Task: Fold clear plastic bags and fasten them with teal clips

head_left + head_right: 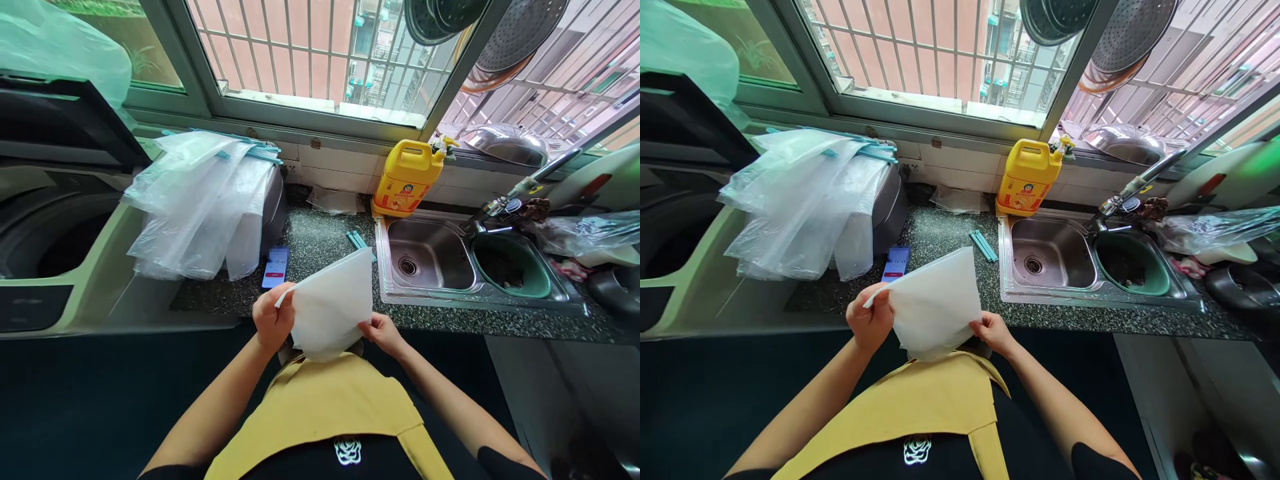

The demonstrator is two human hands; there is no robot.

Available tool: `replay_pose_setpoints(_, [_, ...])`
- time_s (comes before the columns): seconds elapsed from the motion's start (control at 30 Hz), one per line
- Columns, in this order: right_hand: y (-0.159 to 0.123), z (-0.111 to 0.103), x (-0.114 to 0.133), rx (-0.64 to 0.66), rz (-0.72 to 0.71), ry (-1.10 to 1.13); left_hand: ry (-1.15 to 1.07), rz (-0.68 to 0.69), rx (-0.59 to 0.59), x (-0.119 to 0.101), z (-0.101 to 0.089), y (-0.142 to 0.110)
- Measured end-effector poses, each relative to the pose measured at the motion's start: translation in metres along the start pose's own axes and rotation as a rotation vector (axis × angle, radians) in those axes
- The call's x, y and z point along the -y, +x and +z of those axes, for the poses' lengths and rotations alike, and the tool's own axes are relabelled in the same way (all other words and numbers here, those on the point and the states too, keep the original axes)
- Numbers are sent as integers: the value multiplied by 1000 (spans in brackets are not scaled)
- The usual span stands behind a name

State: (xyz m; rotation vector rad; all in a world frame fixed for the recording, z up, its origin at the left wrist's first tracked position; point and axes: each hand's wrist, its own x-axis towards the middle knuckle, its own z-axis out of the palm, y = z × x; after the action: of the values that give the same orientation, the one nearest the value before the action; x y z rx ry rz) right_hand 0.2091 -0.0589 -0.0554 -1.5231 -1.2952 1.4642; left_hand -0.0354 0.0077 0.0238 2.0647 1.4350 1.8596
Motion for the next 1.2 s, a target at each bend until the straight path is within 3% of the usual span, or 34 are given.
replay_pose_setpoints(0.07, [-1,-6,-2,48,-77,-145,0,-3,29,3,1,-2])
replay_pose_setpoints(0.13, [-1,-17,11,-19,-236,-298,-32,36,111,6,1,-2])
replay_pose_setpoints(0.23, [2,-32,52,-404,-606,-450,-138,179,353,3,5,3])
replay_pose_setpoints(0.27, [3,-33,70,-477,-748,-515,-165,226,430,1,7,5])
replay_pose_setpoints(0.3, [5,-32,87,-483,-879,-597,-181,263,491,-1,9,7])
replay_pose_setpoints(0.37, [9,-22,117,-330,-1034,-754,-197,304,559,-7,14,13])
replay_pose_setpoints(0.47, [19,-6,143,-120,-1113,-856,-247,222,661,-13,17,20])
replay_pose_setpoints(0.57, [27,-5,149,-109,-1088,-785,-299,-85,839,-11,12,25])
replay_pose_setpoints(0.67, [28,-19,152,-165,-995,-702,-377,-428,1009,1,3,26])
replay_pose_setpoints(0.77, [28,-33,156,-204,-880,-623,-514,-752,1065,19,-5,25])
replay_pose_setpoints(0.87, [29,-36,158,-271,-765,-523,-693,-988,908,37,-11,20])
replay_pose_setpoints(0.97, [31,-35,156,-390,-657,-379,-996,-1092,690,46,-13,8])
replay_pose_setpoints(1.03, [33,-36,154,-466,-591,-300,-1143,-1128,661,45,-11,-3])
replay_pose_setpoints(1.13, [36,-39,151,-522,-525,-257,-1109,-1211,640,35,-4,-13])
replay_pose_setpoints(1.2, [38,-42,150,-510,-494,-224,-962,-1286,544,26,2,-12])
